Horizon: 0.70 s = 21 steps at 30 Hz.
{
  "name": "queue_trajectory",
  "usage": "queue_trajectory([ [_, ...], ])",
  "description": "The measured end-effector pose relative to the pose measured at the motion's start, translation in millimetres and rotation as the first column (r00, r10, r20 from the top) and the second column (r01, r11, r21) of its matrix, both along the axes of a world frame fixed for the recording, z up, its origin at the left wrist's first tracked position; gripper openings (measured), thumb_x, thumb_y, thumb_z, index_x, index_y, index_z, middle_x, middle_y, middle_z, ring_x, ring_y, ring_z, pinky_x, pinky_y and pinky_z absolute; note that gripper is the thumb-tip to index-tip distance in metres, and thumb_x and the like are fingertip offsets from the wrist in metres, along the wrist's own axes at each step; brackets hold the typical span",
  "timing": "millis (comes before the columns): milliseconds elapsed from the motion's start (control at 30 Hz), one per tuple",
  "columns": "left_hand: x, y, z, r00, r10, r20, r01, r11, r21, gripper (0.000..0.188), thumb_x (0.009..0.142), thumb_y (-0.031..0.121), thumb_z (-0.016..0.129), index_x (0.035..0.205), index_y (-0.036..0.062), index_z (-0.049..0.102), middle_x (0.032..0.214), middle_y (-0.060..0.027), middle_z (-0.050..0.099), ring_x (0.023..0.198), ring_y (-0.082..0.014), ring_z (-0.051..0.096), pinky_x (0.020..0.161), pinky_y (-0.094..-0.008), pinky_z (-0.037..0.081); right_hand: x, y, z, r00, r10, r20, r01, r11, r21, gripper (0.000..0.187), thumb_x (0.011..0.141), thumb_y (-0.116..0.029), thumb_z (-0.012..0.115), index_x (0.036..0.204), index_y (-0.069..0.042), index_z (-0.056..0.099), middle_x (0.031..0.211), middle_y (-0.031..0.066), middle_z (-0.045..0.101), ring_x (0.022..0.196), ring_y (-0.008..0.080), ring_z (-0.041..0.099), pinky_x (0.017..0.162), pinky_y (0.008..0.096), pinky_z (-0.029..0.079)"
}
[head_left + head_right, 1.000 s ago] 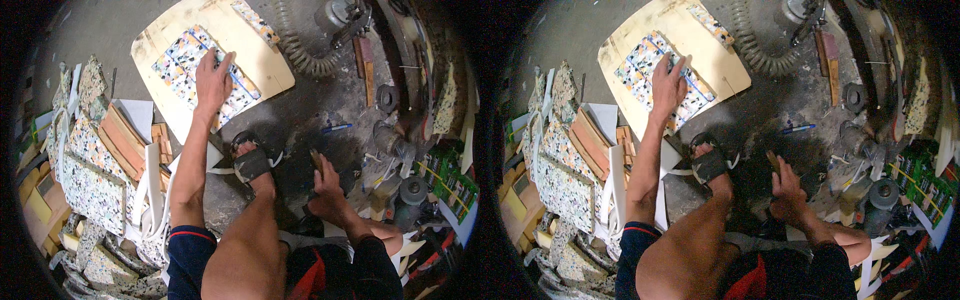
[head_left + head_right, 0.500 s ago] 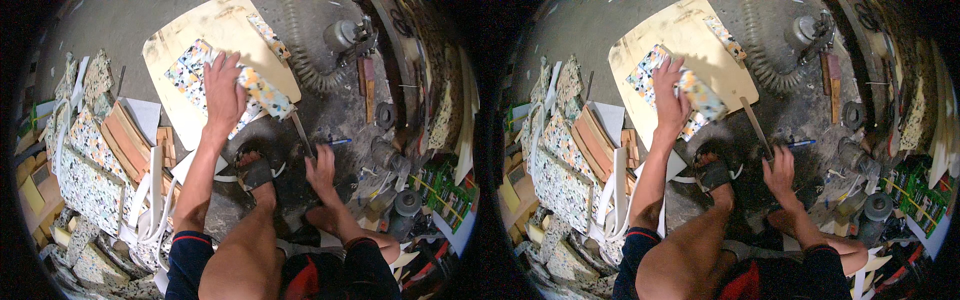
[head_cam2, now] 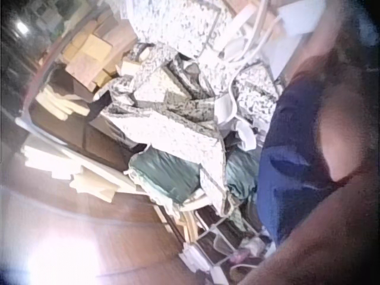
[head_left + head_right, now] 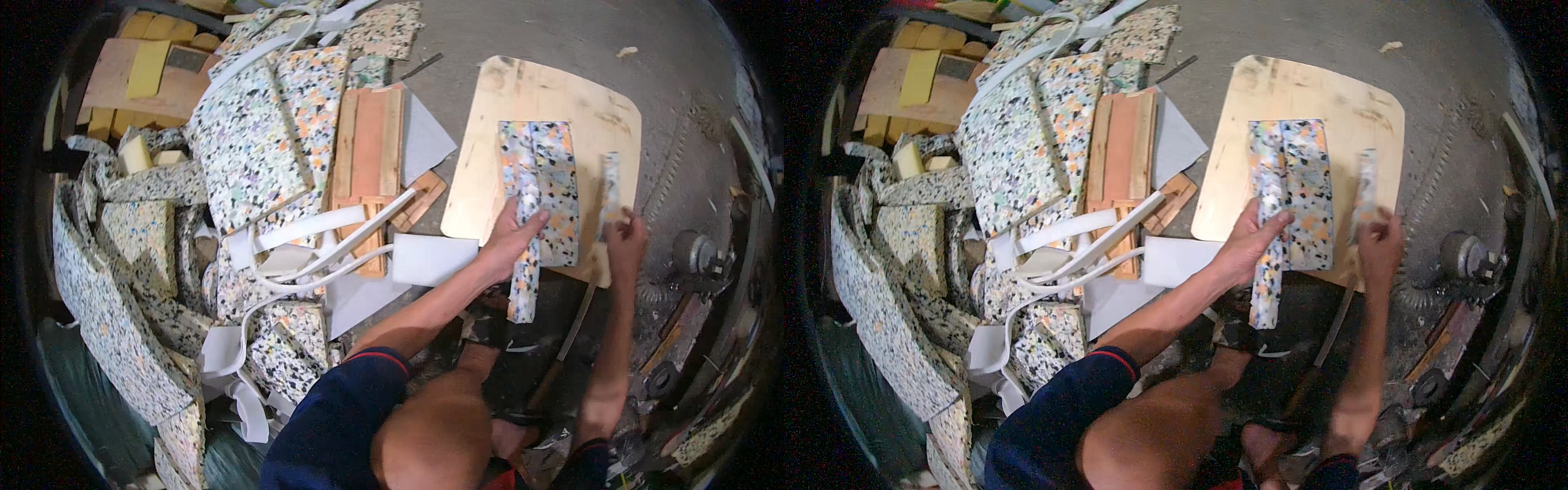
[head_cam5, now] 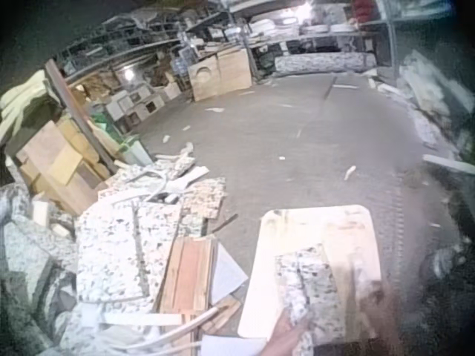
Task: The person cuts a speckled composite sheet, applies adhesive to a wooden board, and assembles the pieces into a layered panel. They then handle additional composite sheets and wooden boards, arranging them on a workbench.
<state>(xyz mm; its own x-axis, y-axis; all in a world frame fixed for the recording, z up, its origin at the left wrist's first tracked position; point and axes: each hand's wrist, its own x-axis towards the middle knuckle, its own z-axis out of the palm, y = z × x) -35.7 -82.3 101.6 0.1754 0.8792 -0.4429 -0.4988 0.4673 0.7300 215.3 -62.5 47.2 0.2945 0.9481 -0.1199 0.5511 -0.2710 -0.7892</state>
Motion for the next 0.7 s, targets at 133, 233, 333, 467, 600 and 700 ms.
queue_trajectory([
  [133,-19,-19,-8,0.985,-0.073,-0.157,0.085,0.994,0.068,0.057,0.094,0.023,0.074,0.139,0.0033,0.044,0.117,-0.0089,0.065,0.099,-0.0181,0.065,0.084,-0.0341,0.056,-122,-88,31,0.871,0.143,-0.469,-0.112,0.989,0.094,0.052,0.088,-0.011,0.07,0.138,0.001,0.057,0.11,0.0106,0.069,0.089,0.0133,0.065,0.08,0.0301,0.053],
  [233,-108,-48,-10,0.872,0.049,-0.487,0.002,0.995,0.103,0.047,0.096,0.024,0.07,0.131,0.0,0.052,0.11,-0.0093,0.067,0.095,-0.0201,0.067,0.083,-0.0367,0.057,-126,-112,51,0.729,0.249,-0.638,-0.301,0.953,0.029,0.037,0.088,-0.016,0.075,0.121,0.0,0.069,0.102,0.0108,0.071,0.086,0.0169,0.066,0.077,0.0316,0.054],
  [333,-306,-65,25,0.461,0.262,-0.848,-0.155,0.965,0.213,0.053,0.095,0.026,0.072,0.135,-0.0018,0.05,0.119,-0.015,0.062,0.105,-0.0255,0.063,0.091,-0.0397,0.053,-97,-109,46,0.986,0.152,-0.067,-0.156,0.986,-0.055,0.053,0.087,-0.029,0.074,0.127,0.004,0.064,0.116,0.0253,0.065,0.099,0.0372,0.067,0.09,0.0439,0.052],
  [467,-513,-105,90,-0.659,0.026,-0.751,-0.186,0.963,0.197,0.062,0.093,0.029,0.074,0.139,-0.0042,0.048,0.131,-0.0226,0.057,0.118,-0.0327,0.057,0.101,-0.0438,0.046,-64,-93,16,0.966,0.044,0.253,-0.013,0.992,-0.123,0.068,0.085,-0.028,0.074,0.137,0.009,0.052,0.126,0.0327,0.06,0.116,0.0453,0.06,0.104,0.0469,0.045],
  [600,-464,-118,54,-0.847,0.142,-0.512,0.082,0.987,0.138,0.071,0.091,0.032,0.075,0.143,-0.0066,0.046,0.142,-0.0302,0.051,0.131,-0.0399,0.052,0.112,-0.0479,0.04,-77,-76,-3,0.958,-0.008,0.287,0.07,0.975,-0.209,0.074,0.08,-0.034,0.078,0.135,0.009,0.053,0.126,0.0329,0.06,0.118,0.0473,0.058,0.105,0.0481,0.044],
  [700,-329,-103,-9,-0.18,0.411,-0.894,0.31,0.886,0.345,0.055,0.088,0.022,0.075,0.135,-0.0013,0.058,0.134,-0.0222,0.061,0.125,-0.0371,0.058,0.107,-0.0443,0.043,-83,-61,5,0.987,0.01,0.159,0.053,0.921,-0.387,0.067,0.076,-0.04,0.081,0.121,0.006,0.061,0.112,0.0277,0.067,0.102,0.0397,0.067,0.089,0.047,0.053],
])
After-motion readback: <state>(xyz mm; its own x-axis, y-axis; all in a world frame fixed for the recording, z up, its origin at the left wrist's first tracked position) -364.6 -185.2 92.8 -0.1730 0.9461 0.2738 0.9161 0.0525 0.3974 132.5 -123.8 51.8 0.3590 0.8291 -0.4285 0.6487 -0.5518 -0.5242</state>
